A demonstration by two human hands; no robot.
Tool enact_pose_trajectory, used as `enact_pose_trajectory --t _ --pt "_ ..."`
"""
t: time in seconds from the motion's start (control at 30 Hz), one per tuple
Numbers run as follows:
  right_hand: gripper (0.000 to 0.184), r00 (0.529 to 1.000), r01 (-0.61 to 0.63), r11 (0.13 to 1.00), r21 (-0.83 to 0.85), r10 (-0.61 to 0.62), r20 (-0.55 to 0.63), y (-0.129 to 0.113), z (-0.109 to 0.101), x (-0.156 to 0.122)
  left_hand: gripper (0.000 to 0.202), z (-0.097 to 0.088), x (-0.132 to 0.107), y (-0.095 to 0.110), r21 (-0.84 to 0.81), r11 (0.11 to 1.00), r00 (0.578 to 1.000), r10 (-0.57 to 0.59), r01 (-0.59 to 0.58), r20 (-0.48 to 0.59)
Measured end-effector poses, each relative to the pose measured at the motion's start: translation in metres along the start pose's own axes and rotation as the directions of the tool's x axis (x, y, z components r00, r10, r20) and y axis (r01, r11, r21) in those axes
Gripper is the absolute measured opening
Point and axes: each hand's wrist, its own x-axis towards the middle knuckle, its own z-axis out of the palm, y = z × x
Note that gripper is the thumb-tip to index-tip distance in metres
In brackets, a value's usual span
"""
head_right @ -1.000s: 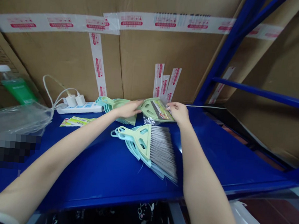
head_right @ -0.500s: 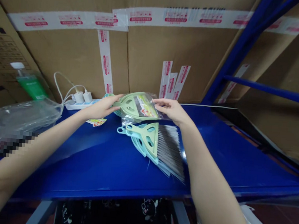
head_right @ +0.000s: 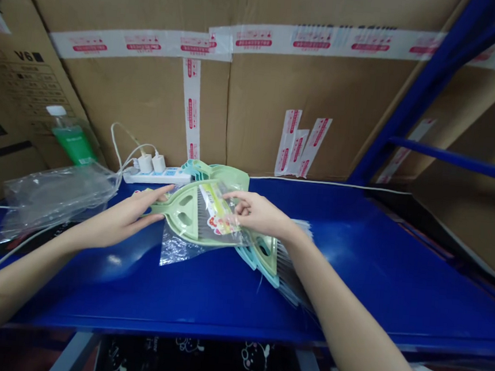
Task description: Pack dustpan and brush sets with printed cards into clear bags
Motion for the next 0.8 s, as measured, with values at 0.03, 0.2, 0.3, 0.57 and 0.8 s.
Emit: enact_pose_trajectory --t 0.03,0.2,0.3,0.57,0.8 --pt "0.052 1.0 -0.006 1.0 0.003 0.006 0.0 0.0 0.002 0.0 0.055 0.0 -0.002 -0.001 -0.007 1.0 1.0 0.003 -0.003 -0.003" --pt "0.054 0.998 -0.053 0.996 0.075 0.056 -0.036 0.0 0.007 0.0 0.055 -0.004 -0.017 -0.008 -0.021 1.0 1.0 -0.012 0.011 -0.019" --pt "0.048 0.993 -0.003 0.999 0.033 0.007 -0.117 -0.002 0.008 0.001 0.054 -0.005 -0.033 -0.015 -0.048 0.997 0.998 -0.056 0.056 -0.006" --pt "0.039 0.99 0.087 0.975 -0.203 -0.108 -0.094 -0.023 0.013 0.014 0.047 -0.003 -0.085 -0.032 -0.149 0.98 0.985 -0.115 0.134 0.128" --pt "0.03 0.982 0.184 0.968 -0.17 -0.189 -0.011 -0.043 0.014 0.042 0.043 -0.001 -0.092 -0.037 -0.174 0.974 0.981 -0.118 0.145 0.154"
